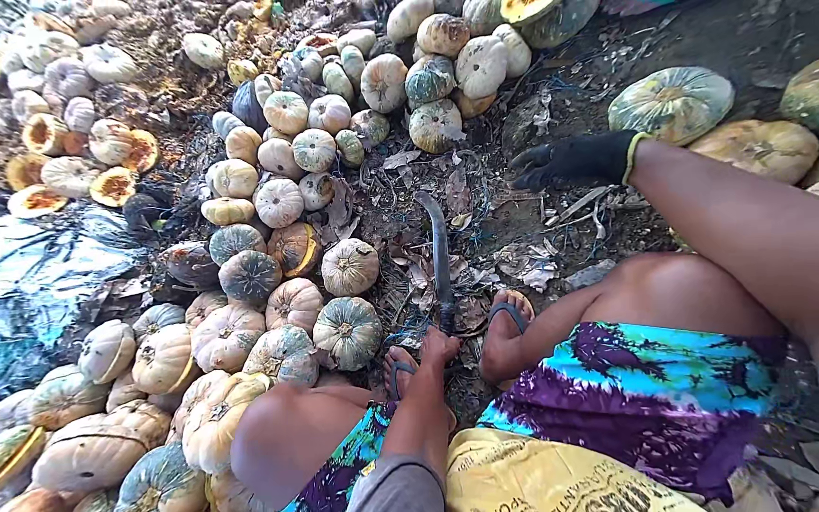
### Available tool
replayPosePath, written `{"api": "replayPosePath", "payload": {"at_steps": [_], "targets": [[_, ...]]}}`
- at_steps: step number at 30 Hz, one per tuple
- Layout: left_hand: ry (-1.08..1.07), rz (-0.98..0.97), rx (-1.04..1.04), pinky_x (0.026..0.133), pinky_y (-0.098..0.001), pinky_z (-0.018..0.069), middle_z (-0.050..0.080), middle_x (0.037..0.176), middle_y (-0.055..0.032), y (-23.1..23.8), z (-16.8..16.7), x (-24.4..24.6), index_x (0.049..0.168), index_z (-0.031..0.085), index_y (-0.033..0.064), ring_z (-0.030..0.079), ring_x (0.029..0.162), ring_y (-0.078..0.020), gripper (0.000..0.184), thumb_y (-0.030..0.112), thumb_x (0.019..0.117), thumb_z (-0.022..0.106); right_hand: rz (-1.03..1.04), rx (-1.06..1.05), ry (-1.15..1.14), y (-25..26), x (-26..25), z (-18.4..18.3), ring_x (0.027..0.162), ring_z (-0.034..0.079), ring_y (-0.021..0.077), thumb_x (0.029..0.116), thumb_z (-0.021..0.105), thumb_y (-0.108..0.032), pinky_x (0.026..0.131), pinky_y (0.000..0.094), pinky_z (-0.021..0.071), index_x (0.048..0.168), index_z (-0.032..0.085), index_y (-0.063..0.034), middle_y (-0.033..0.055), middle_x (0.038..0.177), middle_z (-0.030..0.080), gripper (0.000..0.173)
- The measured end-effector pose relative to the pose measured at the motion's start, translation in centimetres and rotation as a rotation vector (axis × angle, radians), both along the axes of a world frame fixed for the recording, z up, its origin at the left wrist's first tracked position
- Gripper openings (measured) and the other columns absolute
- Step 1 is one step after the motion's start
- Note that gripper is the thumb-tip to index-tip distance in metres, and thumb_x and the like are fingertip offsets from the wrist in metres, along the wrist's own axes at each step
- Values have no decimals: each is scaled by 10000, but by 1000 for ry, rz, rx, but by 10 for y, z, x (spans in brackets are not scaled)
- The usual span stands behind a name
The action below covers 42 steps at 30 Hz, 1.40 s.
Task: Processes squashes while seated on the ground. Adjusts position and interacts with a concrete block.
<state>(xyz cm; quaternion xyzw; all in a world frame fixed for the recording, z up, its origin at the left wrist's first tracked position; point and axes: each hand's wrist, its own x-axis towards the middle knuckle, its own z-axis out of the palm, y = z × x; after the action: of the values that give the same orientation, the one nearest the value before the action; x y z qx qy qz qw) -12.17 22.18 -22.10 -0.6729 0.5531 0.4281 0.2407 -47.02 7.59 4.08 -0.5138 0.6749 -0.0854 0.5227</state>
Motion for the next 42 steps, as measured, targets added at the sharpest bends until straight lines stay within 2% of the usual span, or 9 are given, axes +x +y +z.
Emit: {"api": "replayPosePath", "payload": {"at_steps": [6,9,11,16,21,28,32,37,42], "targets": [[121,5,-11,980,-605,524,673,1241,-233,-10,9,7,1385,541,27,656,1175,-381,674,359,835,745,-29,-135,32,13,-8,11,1138,639,301,1006,673,-264,993,494,498,1488,490,-108,178,1332,628,538],[79,78,-61,944,-590,547,664,1241,-242,-5,19,11,1464,410,12,671,1148,-377,721,294,875,717,-50,-202,100,17,-14,16,1271,575,379,980,708,-304,1066,594,435,1497,485,-113,210,1398,587,594],[19,83,-170,933,-601,550,699,1214,-197,-1,21,14,1454,475,78,684,1141,-361,680,359,875,695,-87,-215,123,23,-18,17,1307,554,371,983,701,-339,1080,601,417,1507,474,-124,201,1421,575,610],[157,132,-254,922,-561,554,715,1132,-187,-2,24,8,1267,644,44,702,1052,-333,423,303,938,697,-53,-216,107,35,-35,6,1142,635,323,998,672,-375,987,543,489,1461,532,-101,182,1302,642,555],[132,126,-277,899,-560,564,719,1110,-181,9,11,8,1259,639,55,709,1030,-330,401,315,955,663,-12,-178,107,47,-39,10,1135,644,323,1027,625,-374,1016,535,485,1459,529,-81,190,1289,646,531],[109,578,-472,854,-574,574,692,1148,-251,-6,21,24,1417,515,9,707,1003,-380,532,244,969,676,-75,-160,65,50,-51,-3,1094,666,286,1006,657,-373,992,498,510,1445,545,-96,149,1270,672,531],[164,465,-440,759,-529,612,699,1064,-230,-22,26,29,1350,546,-6,729,862,-337,458,199,959,668,-23,-148,126,41,-51,-7,1065,662,292,1016,632,-413,967,513,512,1438,556,-109,157,1243,669,525],[151,164,-303,831,-556,588,713,1079,-200,-12,13,25,1285,615,34,721,938,-336,409,236,935,679,-120,-228,137,35,-43,10,1278,581,339,1022,615,-433,1073,575,435,1478,515,-105,182,1390,603,571],[193,446,-450,747,-523,600,712,993,-201,-14,19,22,1264,617,14,721,826,-320,388,241,960,696,-118,-251,142,41,-48,7,1291,583,303,1017,609,-464,1086,554,441,1502,484,-122,151,1413,597,606]]}}
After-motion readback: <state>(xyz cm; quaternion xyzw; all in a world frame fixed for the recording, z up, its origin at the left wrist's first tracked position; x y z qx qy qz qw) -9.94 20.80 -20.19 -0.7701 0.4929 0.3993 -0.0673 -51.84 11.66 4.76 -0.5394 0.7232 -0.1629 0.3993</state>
